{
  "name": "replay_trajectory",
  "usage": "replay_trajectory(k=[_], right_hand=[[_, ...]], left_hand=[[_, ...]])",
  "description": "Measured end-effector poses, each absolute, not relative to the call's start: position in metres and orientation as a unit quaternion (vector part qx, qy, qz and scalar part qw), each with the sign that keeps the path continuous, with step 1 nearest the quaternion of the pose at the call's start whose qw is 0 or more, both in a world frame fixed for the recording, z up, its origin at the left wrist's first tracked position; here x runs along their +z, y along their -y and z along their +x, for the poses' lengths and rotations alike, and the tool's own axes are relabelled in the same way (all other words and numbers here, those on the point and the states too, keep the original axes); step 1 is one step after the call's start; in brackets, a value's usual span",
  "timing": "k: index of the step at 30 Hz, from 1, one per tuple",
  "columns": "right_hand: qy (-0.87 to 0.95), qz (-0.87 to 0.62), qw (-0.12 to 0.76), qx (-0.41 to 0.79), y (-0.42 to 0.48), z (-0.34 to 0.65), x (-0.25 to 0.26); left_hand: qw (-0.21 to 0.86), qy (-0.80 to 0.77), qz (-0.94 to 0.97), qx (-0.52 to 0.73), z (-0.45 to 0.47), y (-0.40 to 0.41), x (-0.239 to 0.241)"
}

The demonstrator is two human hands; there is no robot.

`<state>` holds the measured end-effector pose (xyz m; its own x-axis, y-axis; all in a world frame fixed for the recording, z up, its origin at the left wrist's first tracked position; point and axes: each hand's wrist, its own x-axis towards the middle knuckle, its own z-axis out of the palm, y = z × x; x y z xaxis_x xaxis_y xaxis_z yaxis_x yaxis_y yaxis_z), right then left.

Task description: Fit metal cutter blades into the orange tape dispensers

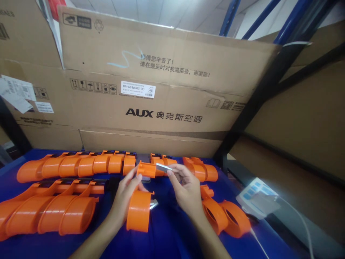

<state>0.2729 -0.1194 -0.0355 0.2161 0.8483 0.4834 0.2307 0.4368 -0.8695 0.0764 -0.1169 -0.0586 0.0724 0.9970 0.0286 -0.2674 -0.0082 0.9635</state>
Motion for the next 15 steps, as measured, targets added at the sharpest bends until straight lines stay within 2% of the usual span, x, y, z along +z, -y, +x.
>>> replay_trajectory(k=[15], right_hand=[[0.611,-0.43,0.597,0.292,0.1157,0.2727,-0.0446]], left_hand=[[0.56,-0.409,0.455,0.559,0.0799,0.1155,-0.0487]])
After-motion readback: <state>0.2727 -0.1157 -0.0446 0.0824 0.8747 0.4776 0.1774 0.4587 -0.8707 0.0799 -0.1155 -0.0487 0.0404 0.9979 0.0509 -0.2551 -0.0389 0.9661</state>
